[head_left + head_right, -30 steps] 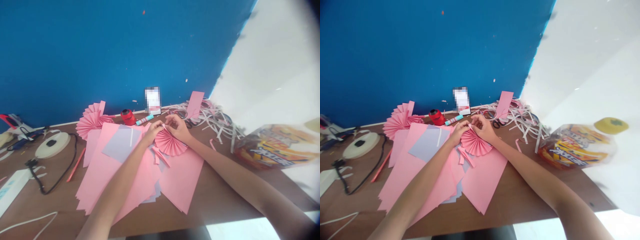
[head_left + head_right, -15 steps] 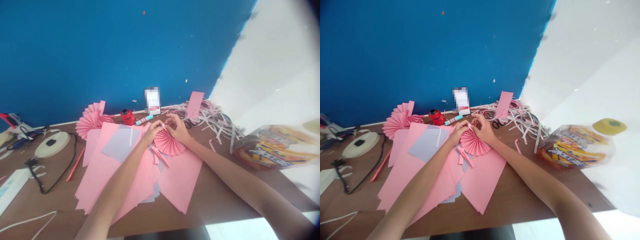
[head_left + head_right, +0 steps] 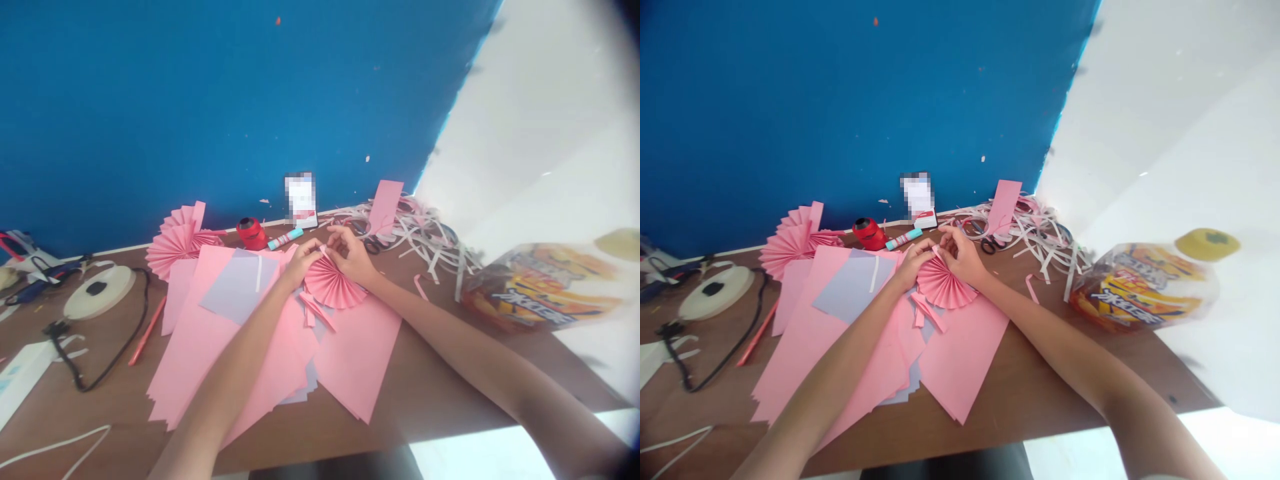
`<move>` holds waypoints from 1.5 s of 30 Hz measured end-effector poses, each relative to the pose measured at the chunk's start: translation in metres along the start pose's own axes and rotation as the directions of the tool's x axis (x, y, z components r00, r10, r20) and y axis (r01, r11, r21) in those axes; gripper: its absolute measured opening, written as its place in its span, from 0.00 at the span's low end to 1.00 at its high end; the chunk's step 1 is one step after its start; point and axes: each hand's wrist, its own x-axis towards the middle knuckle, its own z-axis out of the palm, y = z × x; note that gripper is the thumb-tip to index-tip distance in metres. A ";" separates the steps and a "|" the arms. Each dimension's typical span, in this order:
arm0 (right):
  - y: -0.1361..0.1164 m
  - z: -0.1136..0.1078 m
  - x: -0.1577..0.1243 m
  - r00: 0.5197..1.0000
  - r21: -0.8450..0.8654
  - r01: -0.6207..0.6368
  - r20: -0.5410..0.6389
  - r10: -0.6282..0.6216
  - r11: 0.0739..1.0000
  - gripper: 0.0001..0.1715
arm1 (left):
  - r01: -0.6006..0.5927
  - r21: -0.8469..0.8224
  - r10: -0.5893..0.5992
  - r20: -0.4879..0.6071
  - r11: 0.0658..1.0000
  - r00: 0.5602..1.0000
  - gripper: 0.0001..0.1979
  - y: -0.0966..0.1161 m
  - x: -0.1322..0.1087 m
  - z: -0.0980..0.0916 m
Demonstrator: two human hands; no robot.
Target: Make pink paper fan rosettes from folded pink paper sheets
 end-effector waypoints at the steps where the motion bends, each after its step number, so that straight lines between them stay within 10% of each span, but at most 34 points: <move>1: 0.001 0.000 0.000 1.000 -0.003 0.001 0.002 -0.001 1.000 0.25 | -0.004 -0.001 0.004 0.002 1.000 1.000 0.05 0.000 0.000 0.000; 34: -0.004 0.002 0.000 0.993 -0.153 0.102 0.067 -0.093 0.983 0.31 | 0.004 -0.051 -0.001 0.042 0.999 0.999 0.10 0.002 -0.002 -0.001; 41: -0.005 0.004 -0.002 0.986 -0.180 0.150 0.098 -0.134 0.972 0.30 | 0.024 -0.057 -0.036 -0.224 0.998 0.974 0.11 -0.004 0.002 -0.005; 45: -0.005 0.004 -0.002 0.983 -0.188 0.170 0.100 -0.153 0.967 0.29 | 0.023 -0.151 -0.051 -0.186 0.988 0.981 0.13 -0.010 0.005 -0.004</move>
